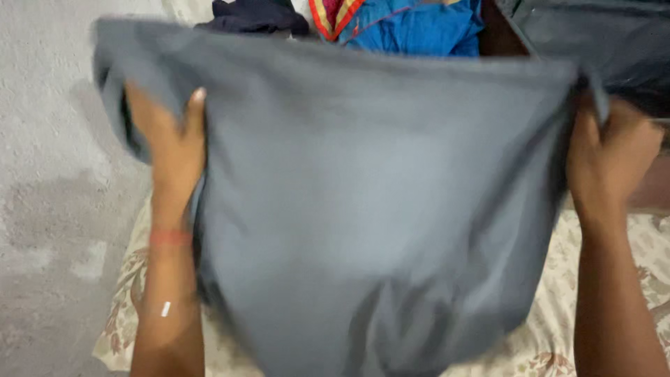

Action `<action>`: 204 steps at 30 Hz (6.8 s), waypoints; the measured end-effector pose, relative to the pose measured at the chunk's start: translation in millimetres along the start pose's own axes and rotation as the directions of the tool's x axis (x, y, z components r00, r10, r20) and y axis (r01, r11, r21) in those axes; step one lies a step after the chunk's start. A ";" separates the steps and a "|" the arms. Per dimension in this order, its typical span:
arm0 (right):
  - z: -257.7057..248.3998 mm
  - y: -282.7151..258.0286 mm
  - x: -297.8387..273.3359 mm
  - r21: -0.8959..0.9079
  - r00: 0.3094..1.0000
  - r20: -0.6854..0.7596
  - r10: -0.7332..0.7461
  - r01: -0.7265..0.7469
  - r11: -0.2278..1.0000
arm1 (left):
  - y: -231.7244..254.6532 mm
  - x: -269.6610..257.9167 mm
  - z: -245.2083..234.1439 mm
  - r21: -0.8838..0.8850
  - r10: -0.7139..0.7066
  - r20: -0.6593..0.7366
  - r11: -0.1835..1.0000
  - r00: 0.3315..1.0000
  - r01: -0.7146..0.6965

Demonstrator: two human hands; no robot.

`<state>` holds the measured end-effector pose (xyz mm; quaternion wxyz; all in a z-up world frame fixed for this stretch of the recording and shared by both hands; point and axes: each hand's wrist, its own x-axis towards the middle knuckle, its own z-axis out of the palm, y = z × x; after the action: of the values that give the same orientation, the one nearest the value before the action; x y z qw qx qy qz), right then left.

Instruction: The person unbuttons a grey collared shirt by hand while it lies on a bed among other clothes.

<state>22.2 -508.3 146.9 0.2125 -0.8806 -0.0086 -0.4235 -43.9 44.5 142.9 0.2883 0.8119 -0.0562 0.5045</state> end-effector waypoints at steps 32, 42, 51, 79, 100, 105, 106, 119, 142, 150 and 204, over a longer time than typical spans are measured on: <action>42.6 -32.9 -111.6 0.573 0.777 0.596 -0.203 -0.235 0.785 | 188.9 -121.5 16.3 -0.157 0.039 0.701 0.983 0.712 0.100; 168.3 -4.8 -128.9 0.089 0.836 0.542 -0.081 0.039 0.995 | 193.1 -170.5 26.0 0.078 0.002 0.666 0.994 0.746 -0.072; 52.2 -97.6 -131.9 0.479 0.906 0.190 -0.378 0.251 0.841 | 147.2 -195.7 58.1 0.097 0.063 0.733 0.976 0.677 -0.196; 1.8 -302.9 -255.9 0.724 -0.057 0.462 -0.885 -0.552 0.413 | 153.9 -74.6 -142.5 0.006 -0.154 0.755 0.974 0.637 0.228; -17.4 -130.4 -217.4 0.562 0.658 0.641 -0.395 -0.052 0.825 | 130.4 -147.1 -98.6 0.277 -0.178 0.607 0.961 0.775 0.004; 7.8 -105.2 -202.8 -0.172 0.806 0.537 -0.250 0.394 0.903 | 144.2 -129.1 -130.1 0.309 -0.353 0.294 0.914 0.888 0.261; 10.3 -91.4 -197.1 -0.160 0.812 0.543 -0.211 0.347 0.924 | 143.3 -126.4 -131.1 0.317 -0.365 0.255 0.906 0.895 0.279; 13.2 23.4 -99.7 0.162 0.921 0.352 -0.168 0.117 0.980 | 102.6 -118.3 -98.4 0.439 -0.358 0.328 0.877 0.874 0.194; 41.0 59.6 -73.9 0.403 0.919 0.393 -0.010 -0.162 0.901 | 98.3 -107.1 -97.3 0.506 -0.263 0.140 0.847 0.955 0.159; 25.1 18.5 -55.3 0.080 0.969 0.127 -0.210 0.201 0.976 | 91.5 -97.6 -89.5 0.537 -0.080 0.077 0.843 0.994 0.026; 101.0 -33.2 -118.0 0.360 0.407 0.895 -0.180 -0.423 0.831 | 47.4 -142.6 -68.5 0.472 -0.353 0.124 0.843 0.928 0.258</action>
<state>15.0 -420.1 14.9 0.4424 -0.8658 -0.1722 0.1584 -185.0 12.8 63.2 0.1631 0.9023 0.1626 0.3645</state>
